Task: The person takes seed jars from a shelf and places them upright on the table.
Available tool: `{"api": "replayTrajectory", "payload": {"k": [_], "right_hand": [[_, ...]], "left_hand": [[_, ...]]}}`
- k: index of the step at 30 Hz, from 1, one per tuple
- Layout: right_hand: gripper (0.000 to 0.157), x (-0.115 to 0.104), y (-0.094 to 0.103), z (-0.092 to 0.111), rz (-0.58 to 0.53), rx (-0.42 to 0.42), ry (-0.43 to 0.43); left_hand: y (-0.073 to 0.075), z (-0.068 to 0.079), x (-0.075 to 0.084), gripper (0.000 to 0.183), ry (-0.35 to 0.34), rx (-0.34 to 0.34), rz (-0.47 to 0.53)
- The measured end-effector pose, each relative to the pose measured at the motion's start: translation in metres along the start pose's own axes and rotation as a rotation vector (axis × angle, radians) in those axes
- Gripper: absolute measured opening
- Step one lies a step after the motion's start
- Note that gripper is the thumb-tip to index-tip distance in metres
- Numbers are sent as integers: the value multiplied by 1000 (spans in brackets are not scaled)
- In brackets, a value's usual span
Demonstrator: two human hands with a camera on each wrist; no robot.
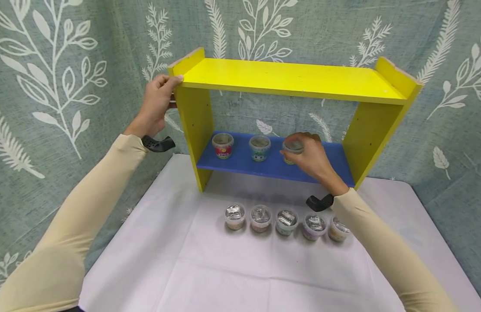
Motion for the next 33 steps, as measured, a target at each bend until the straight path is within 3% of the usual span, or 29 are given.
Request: {"api": "replayTrajectory", "payload": {"k": [9, 23, 33], "right_hand": [[52, 25, 6, -3, -35, -15, -109], [76, 52, -1, -9, -94, -150, -283], [85, 64, -8, -7, -151, -194, -344]], "left_hand": [[1, -2, 0, 36, -9, -7, 1], [1, -1, -1, 34, -12, -5, 8], [1, 1, 1, 35, -18, -4, -2]]}}
Point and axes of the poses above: each hand's wrist, its own z-axis away from the middle knuckle, its own y-axis out of the back of the hand, x = y × z, the point moved 6 cm from there along -z, towards the middle knuckle, and after that the axes turned 12 degrees about -x, right-handed, at the moved point
